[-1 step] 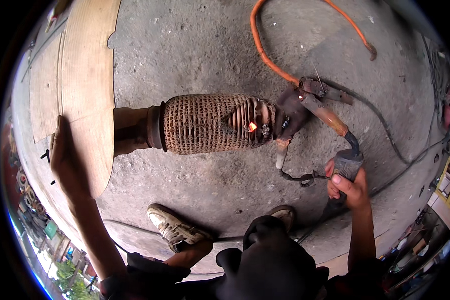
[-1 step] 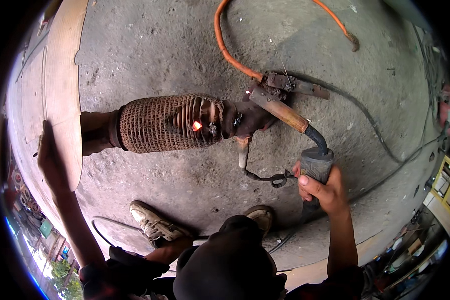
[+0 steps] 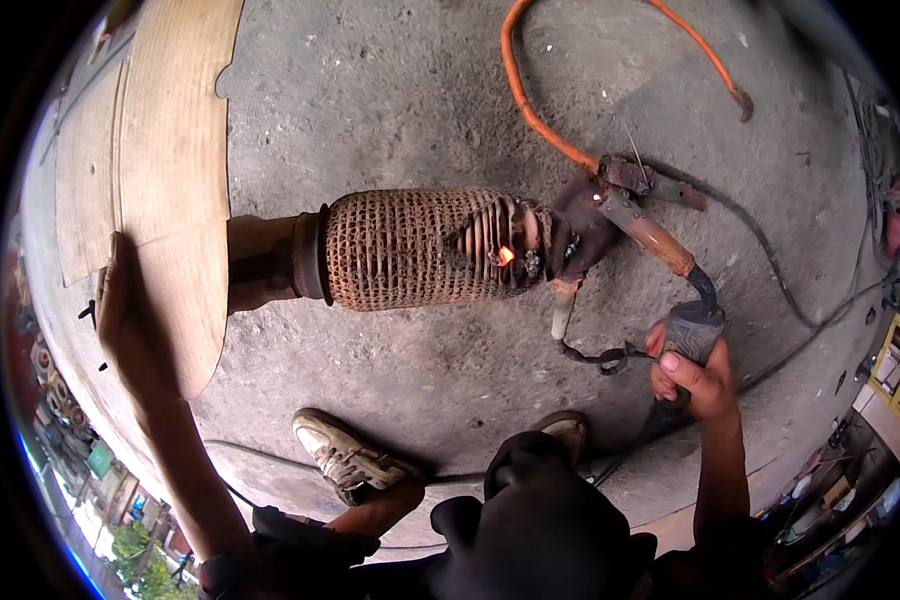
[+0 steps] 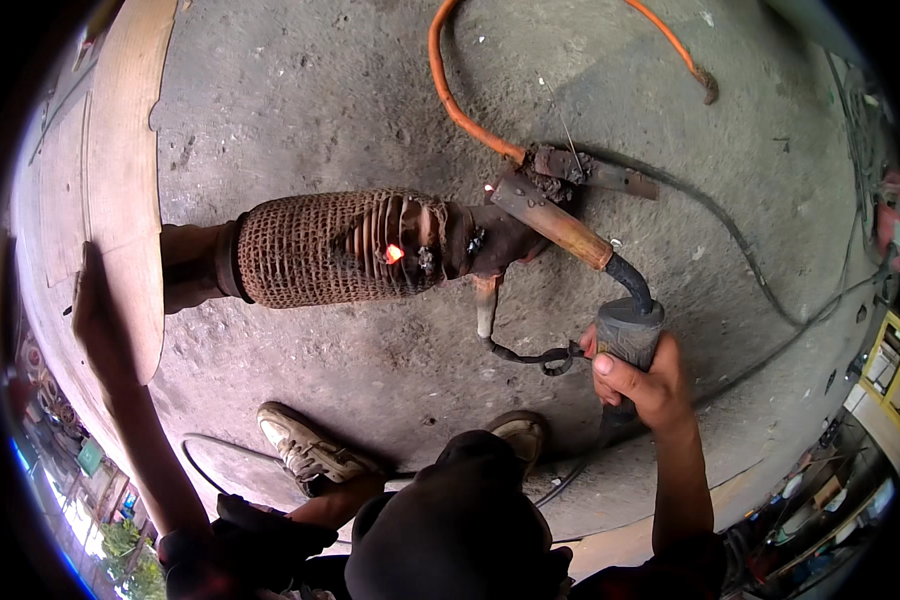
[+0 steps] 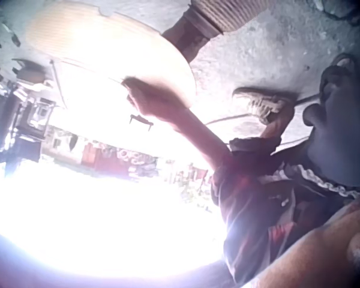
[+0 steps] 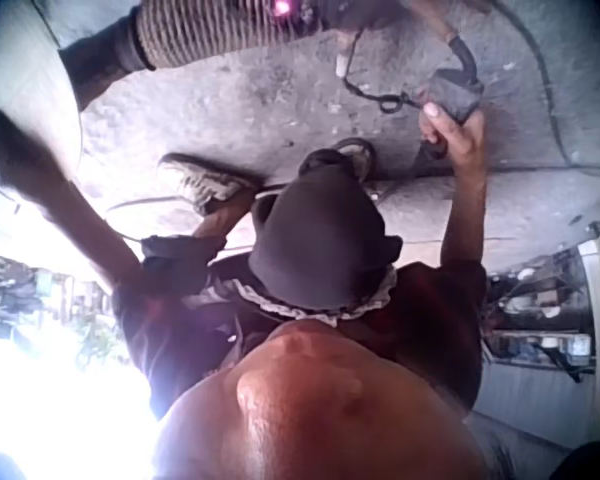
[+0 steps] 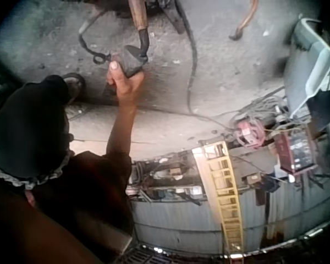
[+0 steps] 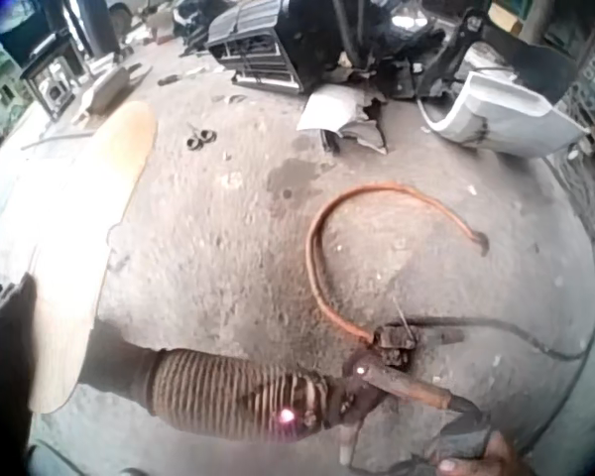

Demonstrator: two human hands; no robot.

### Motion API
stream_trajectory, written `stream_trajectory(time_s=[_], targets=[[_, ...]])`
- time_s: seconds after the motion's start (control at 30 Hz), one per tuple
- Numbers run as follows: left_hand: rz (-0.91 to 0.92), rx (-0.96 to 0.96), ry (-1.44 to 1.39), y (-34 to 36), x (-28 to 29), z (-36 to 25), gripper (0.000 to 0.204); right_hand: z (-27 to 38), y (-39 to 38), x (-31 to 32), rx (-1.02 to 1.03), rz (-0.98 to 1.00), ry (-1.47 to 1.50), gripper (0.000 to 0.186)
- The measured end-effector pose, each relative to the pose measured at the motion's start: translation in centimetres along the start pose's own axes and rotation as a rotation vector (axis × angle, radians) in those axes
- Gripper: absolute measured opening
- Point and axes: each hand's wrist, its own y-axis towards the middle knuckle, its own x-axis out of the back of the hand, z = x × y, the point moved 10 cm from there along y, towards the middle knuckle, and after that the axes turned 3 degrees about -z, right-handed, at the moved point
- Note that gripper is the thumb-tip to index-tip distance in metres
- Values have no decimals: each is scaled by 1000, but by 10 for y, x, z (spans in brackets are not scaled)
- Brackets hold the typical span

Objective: The person uses a welding tool to weld a section of an exhaust pipe while holding a piece of cardboard for protection.

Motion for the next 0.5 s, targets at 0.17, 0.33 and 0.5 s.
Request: stream_trajectory(time_s=[0.17,0.33,0.5], targets=[[44,-190,274,0,-1,-17,38,1,-4,-17,-26,31,-34,28],[54,-169,224,2,5,0,41,1,-7,-23,-50,49,-68,27],[12,-224,211,-4,0,-10,38,0,-12,-22,-59,29,-105,24]])
